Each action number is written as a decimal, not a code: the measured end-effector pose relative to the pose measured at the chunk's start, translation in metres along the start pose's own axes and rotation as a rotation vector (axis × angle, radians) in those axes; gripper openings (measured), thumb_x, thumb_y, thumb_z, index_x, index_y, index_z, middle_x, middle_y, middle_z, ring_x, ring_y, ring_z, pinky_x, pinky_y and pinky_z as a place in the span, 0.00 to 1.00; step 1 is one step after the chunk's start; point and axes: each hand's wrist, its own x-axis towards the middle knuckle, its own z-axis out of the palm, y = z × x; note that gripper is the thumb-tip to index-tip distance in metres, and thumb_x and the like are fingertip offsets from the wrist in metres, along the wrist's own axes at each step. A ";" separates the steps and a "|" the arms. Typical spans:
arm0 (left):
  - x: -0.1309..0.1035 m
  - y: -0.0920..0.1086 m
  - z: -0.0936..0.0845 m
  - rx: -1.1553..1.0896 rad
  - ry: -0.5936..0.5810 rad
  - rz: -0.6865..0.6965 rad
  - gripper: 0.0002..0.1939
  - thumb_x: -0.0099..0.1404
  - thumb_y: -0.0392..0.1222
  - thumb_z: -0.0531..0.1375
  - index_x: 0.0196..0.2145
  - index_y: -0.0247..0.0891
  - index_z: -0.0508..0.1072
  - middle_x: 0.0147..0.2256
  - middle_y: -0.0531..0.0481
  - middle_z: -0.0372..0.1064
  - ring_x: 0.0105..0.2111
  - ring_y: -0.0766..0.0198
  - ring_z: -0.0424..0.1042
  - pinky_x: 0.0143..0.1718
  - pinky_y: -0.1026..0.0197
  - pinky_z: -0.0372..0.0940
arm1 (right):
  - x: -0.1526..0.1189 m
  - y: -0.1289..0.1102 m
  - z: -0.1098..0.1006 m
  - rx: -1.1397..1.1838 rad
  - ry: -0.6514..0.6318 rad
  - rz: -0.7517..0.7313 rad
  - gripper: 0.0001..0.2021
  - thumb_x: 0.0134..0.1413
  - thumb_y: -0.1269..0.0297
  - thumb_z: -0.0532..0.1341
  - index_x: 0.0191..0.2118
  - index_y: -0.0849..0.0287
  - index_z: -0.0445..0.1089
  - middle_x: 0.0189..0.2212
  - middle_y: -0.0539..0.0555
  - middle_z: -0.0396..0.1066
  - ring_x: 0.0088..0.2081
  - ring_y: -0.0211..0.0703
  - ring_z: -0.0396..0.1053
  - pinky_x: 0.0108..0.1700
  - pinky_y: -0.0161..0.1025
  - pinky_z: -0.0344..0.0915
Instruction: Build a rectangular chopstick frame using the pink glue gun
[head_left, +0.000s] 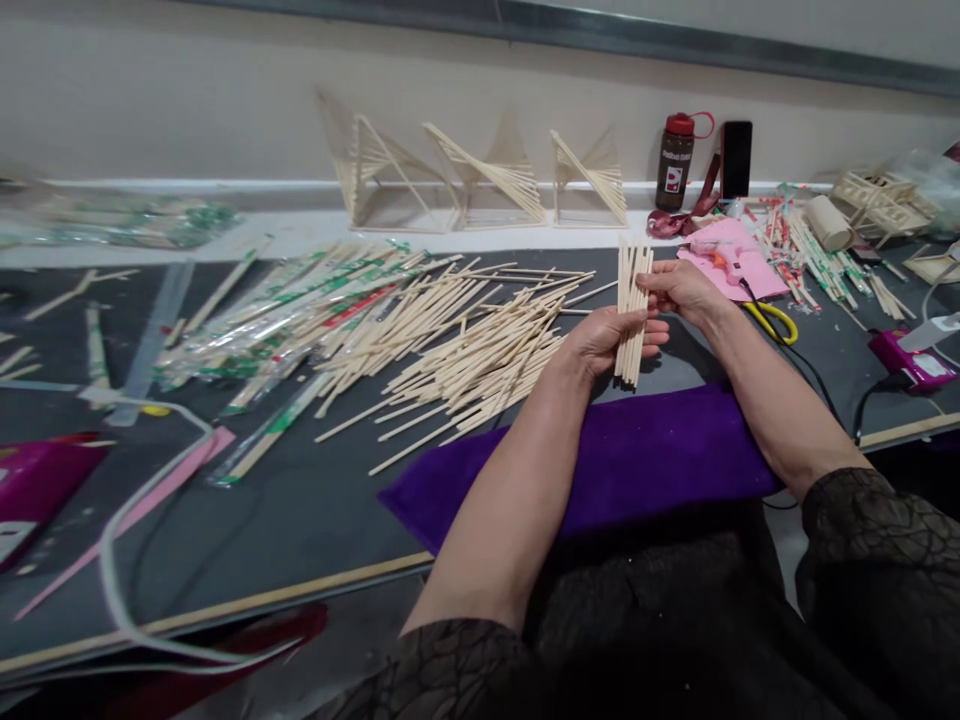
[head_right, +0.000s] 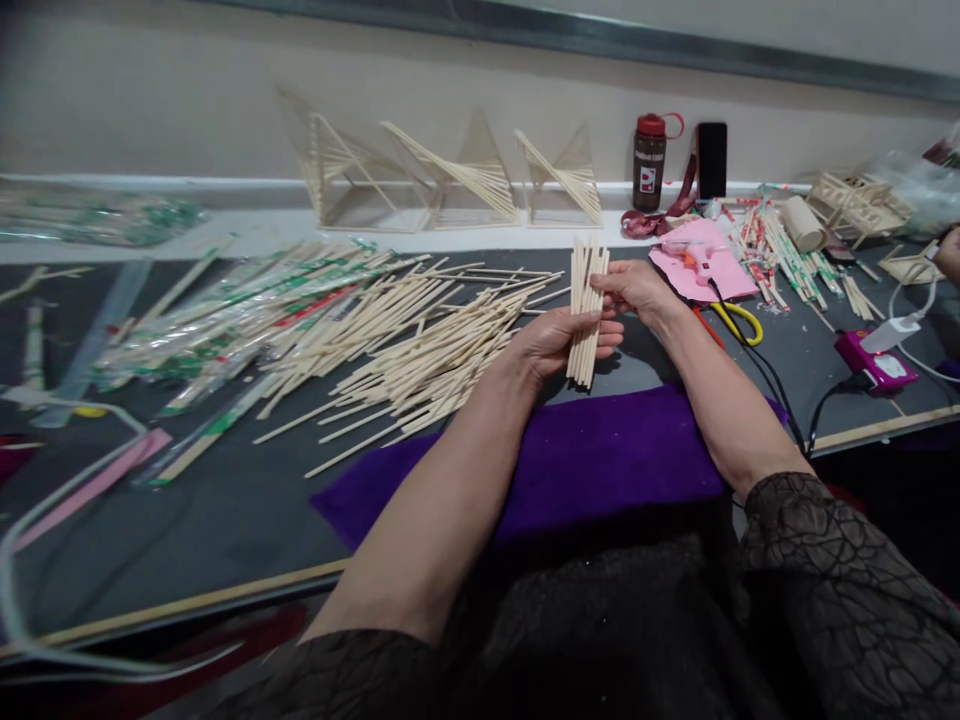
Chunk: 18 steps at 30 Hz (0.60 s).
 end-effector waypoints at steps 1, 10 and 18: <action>0.000 0.000 0.000 -0.004 -0.015 -0.002 0.08 0.67 0.31 0.58 0.42 0.30 0.75 0.29 0.43 0.78 0.27 0.62 0.78 0.30 0.63 0.73 | -0.001 -0.001 0.000 -0.004 -0.002 -0.004 0.10 0.58 0.74 0.63 0.25 0.63 0.69 0.13 0.45 0.65 0.14 0.28 0.58 0.16 0.25 0.51; -0.004 0.000 0.000 0.017 -0.035 0.022 0.16 0.63 0.28 0.58 0.48 0.30 0.75 0.32 0.41 0.79 0.32 0.59 0.80 0.39 0.57 0.75 | -0.003 -0.002 -0.004 -0.014 -0.077 -0.069 0.09 0.57 0.76 0.61 0.26 0.63 0.68 0.13 0.45 0.63 0.14 0.28 0.57 0.15 0.26 0.48; -0.004 0.002 0.003 -0.063 0.069 0.050 0.10 0.65 0.26 0.58 0.43 0.30 0.75 0.30 0.44 0.78 0.29 0.63 0.78 0.35 0.61 0.74 | -0.002 -0.002 -0.005 0.076 -0.008 -0.082 0.10 0.60 0.69 0.63 0.27 0.63 0.68 0.21 0.49 0.71 0.19 0.27 0.63 0.16 0.25 0.49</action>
